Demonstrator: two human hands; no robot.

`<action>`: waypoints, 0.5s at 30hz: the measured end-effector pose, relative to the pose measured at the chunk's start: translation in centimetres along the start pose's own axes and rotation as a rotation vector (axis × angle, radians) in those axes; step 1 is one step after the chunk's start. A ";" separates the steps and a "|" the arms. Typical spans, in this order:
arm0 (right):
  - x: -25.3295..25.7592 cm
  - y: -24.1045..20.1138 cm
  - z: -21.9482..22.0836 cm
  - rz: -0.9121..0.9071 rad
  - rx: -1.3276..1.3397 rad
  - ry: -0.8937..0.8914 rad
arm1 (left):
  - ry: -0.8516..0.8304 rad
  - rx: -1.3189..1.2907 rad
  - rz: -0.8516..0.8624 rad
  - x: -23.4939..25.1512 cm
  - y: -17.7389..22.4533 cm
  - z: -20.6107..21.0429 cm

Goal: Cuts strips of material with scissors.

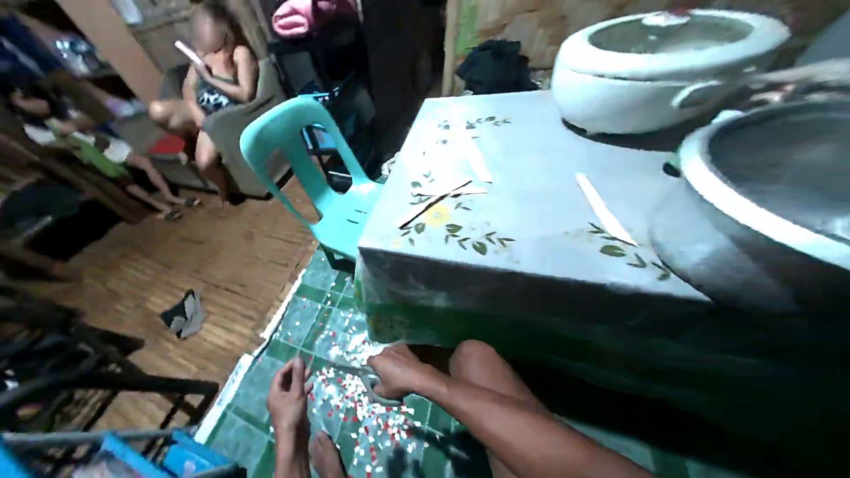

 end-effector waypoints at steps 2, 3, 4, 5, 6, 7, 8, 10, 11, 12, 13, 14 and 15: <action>-0.5 0.6 0.1 -0.019 -0.011 -0.028 | 0.036 0.075 0.099 -1.5 0.2 0.9; -0.6 0.9 0.0 -0.029 -0.008 -0.032 | 0.059 0.117 0.167 -2.2 0.6 1.6; -0.8 1.1 -0.2 -0.036 0.002 -0.032 | 0.078 0.164 0.252 -2.9 1.4 2.7; -0.9 1.3 -0.4 -0.042 0.012 -0.027 | 0.081 0.212 0.350 -3.6 2.6 4.0; -1.1 1.5 -0.7 -0.051 0.026 -0.019 | 0.068 0.268 0.460 -4.4 4.3 5.8; -1.4 1.7 -0.9 -0.061 0.041 -0.011 | 0.042 0.327 0.573 -5.3 6.2 7.7; -1.7 1.9 -1.1 -0.069 0.065 -0.008 | 0.003 0.379 0.679 -6.2 8.3 9.8; -2.4 2.0 -1.3 -0.075 0.108 -0.027 | -0.115 0.468 0.815 -8.0 12.9 14.5; -2.8 2.0 -1.5 -0.083 0.123 -0.017 | -0.187 0.524 0.854 -8.7 15.3 17.0; -2.8 2.0 -1.7 -0.086 0.113 -0.014 | -0.257 0.585 0.880 -9.3 17.4 19.6; -2.9 2.1 -2.0 -0.087 0.092 -0.027 | -0.312 0.644 0.901 -9.6 19.2 22.2; -3.1 2.2 -2.1 -0.088 0.089 -0.027 | -0.353 0.696 0.915 -9.7 20.6 24.8; -3.2 2.4 -2.0 -0.093 0.094 -0.011 | -0.388 0.742 0.923 -9.4 21.7 27.3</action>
Point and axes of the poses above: each hand's wrist, its own x-axis towards the middle knuckle, its own z-axis out of the palm, y = z × x, the point moved 4 cm from there along x, towards the middle knuckle, and after that the axes turned 5 degrees about -x, right-handed, at the moved point
